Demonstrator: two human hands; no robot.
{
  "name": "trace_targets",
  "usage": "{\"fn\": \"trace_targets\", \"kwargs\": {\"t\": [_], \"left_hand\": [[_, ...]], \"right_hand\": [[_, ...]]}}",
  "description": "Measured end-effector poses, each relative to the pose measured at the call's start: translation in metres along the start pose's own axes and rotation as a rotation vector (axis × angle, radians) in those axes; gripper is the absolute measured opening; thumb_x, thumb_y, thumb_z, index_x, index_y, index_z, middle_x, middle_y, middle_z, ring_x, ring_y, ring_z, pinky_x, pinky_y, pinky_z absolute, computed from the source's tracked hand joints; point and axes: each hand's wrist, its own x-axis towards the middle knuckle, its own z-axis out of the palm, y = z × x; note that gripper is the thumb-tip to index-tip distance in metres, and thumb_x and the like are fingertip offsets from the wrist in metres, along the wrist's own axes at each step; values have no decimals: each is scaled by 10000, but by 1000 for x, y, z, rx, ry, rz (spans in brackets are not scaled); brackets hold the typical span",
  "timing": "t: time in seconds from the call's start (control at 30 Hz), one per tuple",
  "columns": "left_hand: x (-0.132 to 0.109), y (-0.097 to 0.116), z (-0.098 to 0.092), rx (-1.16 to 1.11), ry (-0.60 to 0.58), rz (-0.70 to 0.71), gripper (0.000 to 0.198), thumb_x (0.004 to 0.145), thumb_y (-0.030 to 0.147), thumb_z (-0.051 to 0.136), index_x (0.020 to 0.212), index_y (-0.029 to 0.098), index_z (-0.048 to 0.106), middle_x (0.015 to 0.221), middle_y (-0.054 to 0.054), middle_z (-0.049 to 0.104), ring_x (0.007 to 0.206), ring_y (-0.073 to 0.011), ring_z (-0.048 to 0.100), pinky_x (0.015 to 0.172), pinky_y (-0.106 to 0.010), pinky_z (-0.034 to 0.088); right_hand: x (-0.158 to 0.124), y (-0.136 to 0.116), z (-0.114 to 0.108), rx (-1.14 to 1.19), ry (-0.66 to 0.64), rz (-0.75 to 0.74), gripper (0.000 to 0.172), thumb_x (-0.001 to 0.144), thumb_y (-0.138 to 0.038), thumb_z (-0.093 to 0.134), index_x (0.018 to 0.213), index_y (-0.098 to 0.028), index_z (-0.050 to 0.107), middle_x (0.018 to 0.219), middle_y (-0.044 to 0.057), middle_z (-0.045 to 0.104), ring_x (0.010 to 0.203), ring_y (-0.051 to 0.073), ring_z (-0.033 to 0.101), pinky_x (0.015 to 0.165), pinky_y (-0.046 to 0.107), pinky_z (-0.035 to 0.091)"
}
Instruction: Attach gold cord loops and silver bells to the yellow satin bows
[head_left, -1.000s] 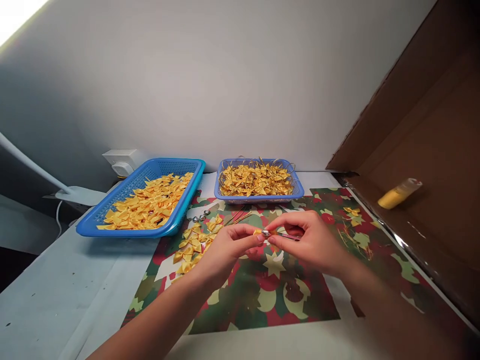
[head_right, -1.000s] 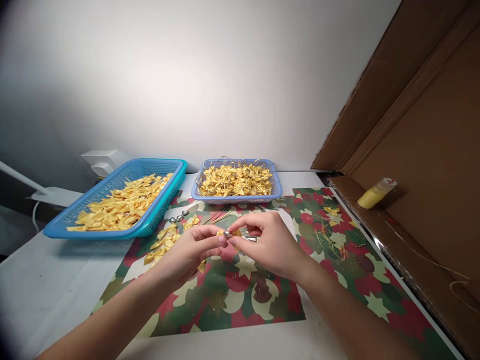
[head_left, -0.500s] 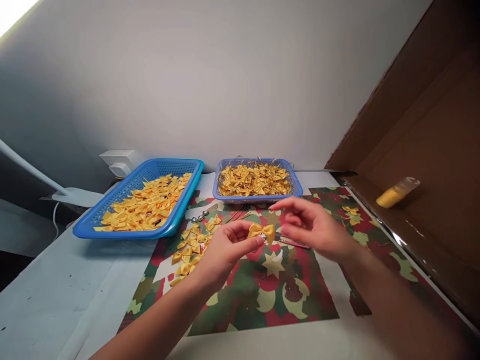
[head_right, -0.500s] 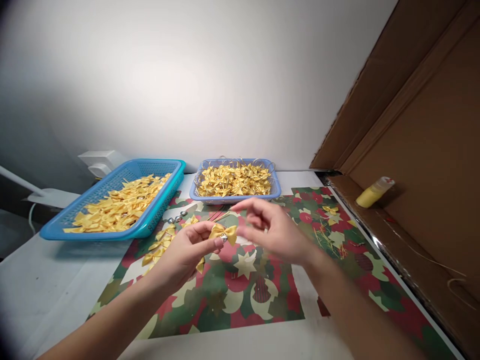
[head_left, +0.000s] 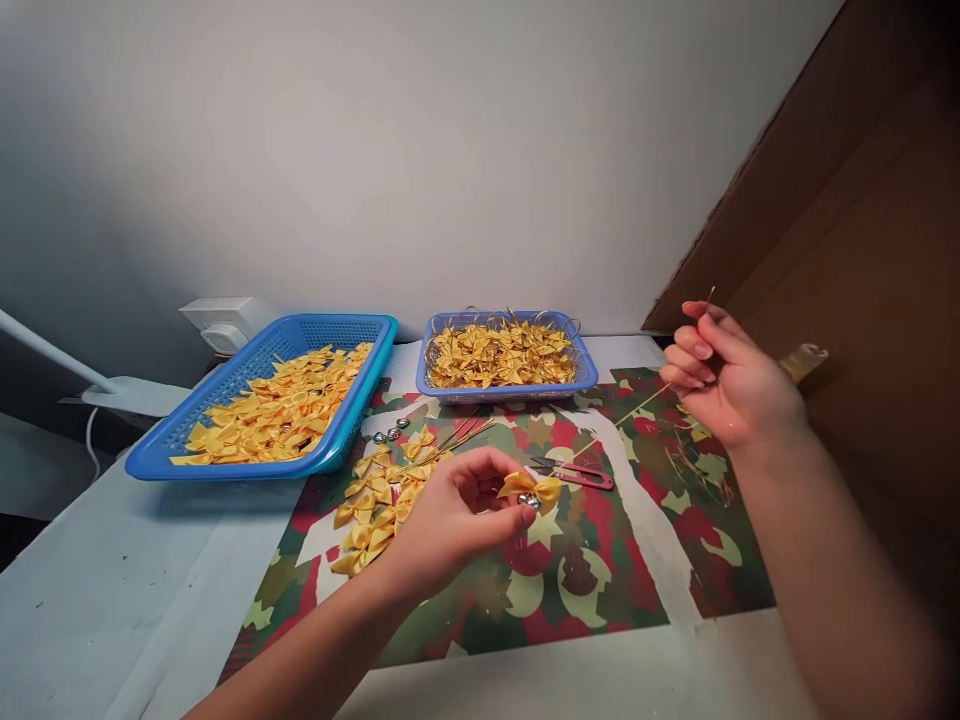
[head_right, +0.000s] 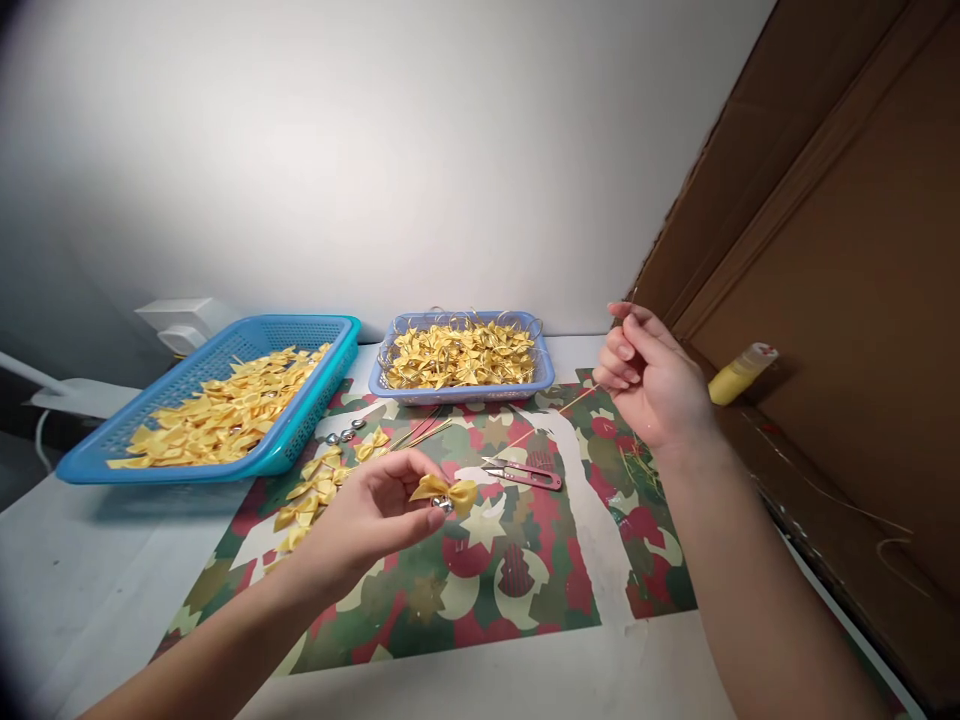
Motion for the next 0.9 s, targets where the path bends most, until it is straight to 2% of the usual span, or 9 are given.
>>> {"fn": "trace_targets", "kwargs": {"t": [0.2,0.3,0.37,0.43,0.5,0.57,0.63,0.77,0.9], "left_hand": [[-4,-2,3,106,-101,43,184,681,150,740,739,161,565,725,21,598,670,-84,529,629,-196,450],[-7,3,5,249,-132,134,148,686,134,683,732,170,546,744,13,607,677,-99,539,630,-215,453],[-11,4,8,509,-135,256,121,694,110,643,731,178,550,733,10,616,673,-113,547,639,-236,454],[-15,-1,14,909,-138,406,113,708,78,603,732,180,562,726,-2,620,663,-132,541,621,-256,437],[-20,-13,21,1348,-176,494,140,723,41,547,741,176,575,742,-31,619,654,-159,531,560,-273,401],[-22,-27,30,1671,-264,428,189,709,12,518,780,168,598,752,-53,620,659,-186,543,532,-290,393],[-21,-39,38,1850,-372,333,246,679,-5,510,833,155,617,763,-65,622,662,-199,555,523,-299,398],[-19,-54,43,1991,-447,245,248,686,11,525,867,139,636,758,-77,601,704,-219,563,534,-317,420],[-26,-65,36,1993,-394,400,133,755,88,553,819,134,660,698,-67,547,735,-229,551,538,-327,419]], "right_hand": [[5,5,-2,26,27,20,59,807,-185,634,785,-239,636,554,-68,273,441,89,172,391,221,183],[7,13,-1,32,16,18,44,819,-206,639,798,-242,624,553,-72,273,435,84,188,382,195,206],[8,22,2,50,22,26,37,827,-215,643,809,-237,619,550,-76,282,434,79,202,380,174,223],[8,34,6,75,25,74,44,829,-212,649,803,-224,616,544,-79,312,432,69,225,385,155,248],[6,46,13,112,15,159,56,827,-203,654,788,-214,615,542,-79,361,431,55,267,403,138,290],[3,58,20,116,-7,220,58,820,-212,671,792,-208,620,562,-73,425,446,47,335,433,137,343],[-1,68,28,105,-27,271,76,809,-232,691,796,-199,624,577,-65,474,462,46,387,456,143,380],[-7,82,41,93,-61,360,88,810,-241,688,795,-183,623,569,-61,517,465,47,433,465,149,413],[-7,85,53,76,-73,422,74,866,-193,608,796,-173,615,540,-68,516,429,39,422,456,146,422]]}}
